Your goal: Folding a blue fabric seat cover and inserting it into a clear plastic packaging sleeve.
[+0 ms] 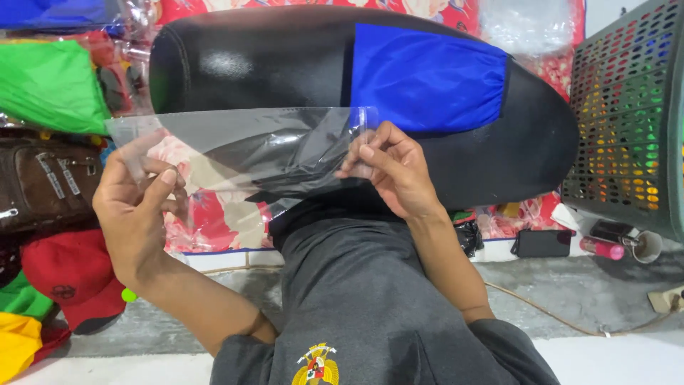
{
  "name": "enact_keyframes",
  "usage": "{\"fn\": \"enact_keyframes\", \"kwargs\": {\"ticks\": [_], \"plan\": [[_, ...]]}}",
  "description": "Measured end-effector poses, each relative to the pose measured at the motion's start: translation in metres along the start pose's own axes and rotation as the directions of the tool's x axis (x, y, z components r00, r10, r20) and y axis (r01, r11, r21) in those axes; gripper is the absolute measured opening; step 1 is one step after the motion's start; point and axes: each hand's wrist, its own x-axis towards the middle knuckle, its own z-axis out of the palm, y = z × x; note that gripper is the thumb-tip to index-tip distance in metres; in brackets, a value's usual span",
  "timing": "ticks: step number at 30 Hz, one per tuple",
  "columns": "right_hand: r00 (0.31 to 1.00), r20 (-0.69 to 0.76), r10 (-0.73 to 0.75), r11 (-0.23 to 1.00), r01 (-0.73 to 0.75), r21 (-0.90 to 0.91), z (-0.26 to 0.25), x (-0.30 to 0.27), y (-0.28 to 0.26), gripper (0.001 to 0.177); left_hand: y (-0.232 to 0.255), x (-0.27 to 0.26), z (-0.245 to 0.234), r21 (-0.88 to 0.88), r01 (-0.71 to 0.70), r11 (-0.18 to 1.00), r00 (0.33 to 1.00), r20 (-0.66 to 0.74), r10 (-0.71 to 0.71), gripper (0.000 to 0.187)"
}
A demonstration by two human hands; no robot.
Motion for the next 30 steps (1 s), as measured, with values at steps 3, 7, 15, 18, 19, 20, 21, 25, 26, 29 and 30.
{"fn": "enact_keyframes", "kwargs": {"ticks": [3,7,15,18,19,20,21,25,26,29,30], "plan": [[0.998,0.039,0.053,0.998,-0.054,0.012,0.002,-0.001,0.001,0.016,0.006,-0.005,-0.003,0.004,0.009,1.0,1.0,-0.003,-0.009,0.041],[0.996,0.009,0.091,0.994,-0.09,-0.064,0.003,0.001,0.0,0.021,0.003,-0.005,-0.005,-0.031,0.006,1.0,1.0,0.031,-0.005,0.042],[0.987,-0.159,0.03,0.995,-0.045,-0.093,0.008,0.004,0.006,0.033,0.003,-0.005,-0.002,-0.001,-0.023,1.0,0.997,0.074,0.023,0.04],[0.982,-0.188,-0.007,0.994,-0.014,-0.108,0.003,0.005,0.009,0.034,0.003,-0.005,-0.001,-0.017,-0.006,1.0,0.999,0.054,0.006,0.041],[0.982,-0.188,-0.029,0.99,0.002,-0.141,0.002,0.005,0.01,0.035,0.002,-0.005,-0.002,-0.02,0.006,1.0,0.999,0.044,-0.005,0.042],[0.982,-0.189,-0.029,0.99,0.002,-0.14,0.001,0.005,0.009,0.035,0.001,-0.005,-0.004,-0.019,0.006,1.0,0.999,0.045,-0.005,0.042],[0.977,-0.212,-0.037,0.987,0.003,-0.159,0.001,0.005,0.008,0.033,0.0,-0.005,-0.007,0.012,-0.015,1.0,1.0,0.015,0.015,0.041],[0.963,-0.264,-0.049,0.99,0.013,-0.137,0.002,0.006,0.003,0.028,0.003,-0.009,-0.018,0.04,-0.073,0.997,0.997,-0.026,0.074,0.039],[0.964,-0.263,-0.046,0.991,0.01,-0.136,0.003,0.005,0.003,0.028,0.002,-0.009,-0.024,0.042,-0.071,0.997,0.997,-0.029,0.072,0.039],[0.965,-0.262,-0.027,0.988,-0.014,-0.154,0.004,0.006,0.003,0.021,0.0,-0.008,-0.041,0.084,-0.072,0.994,0.996,-0.054,0.077,0.041],[0.969,-0.247,0.004,0.987,-0.044,-0.158,0.003,0.006,0.003,0.02,0.002,-0.008,-0.044,0.117,-0.075,0.99,0.996,-0.049,0.081,0.042]]}}
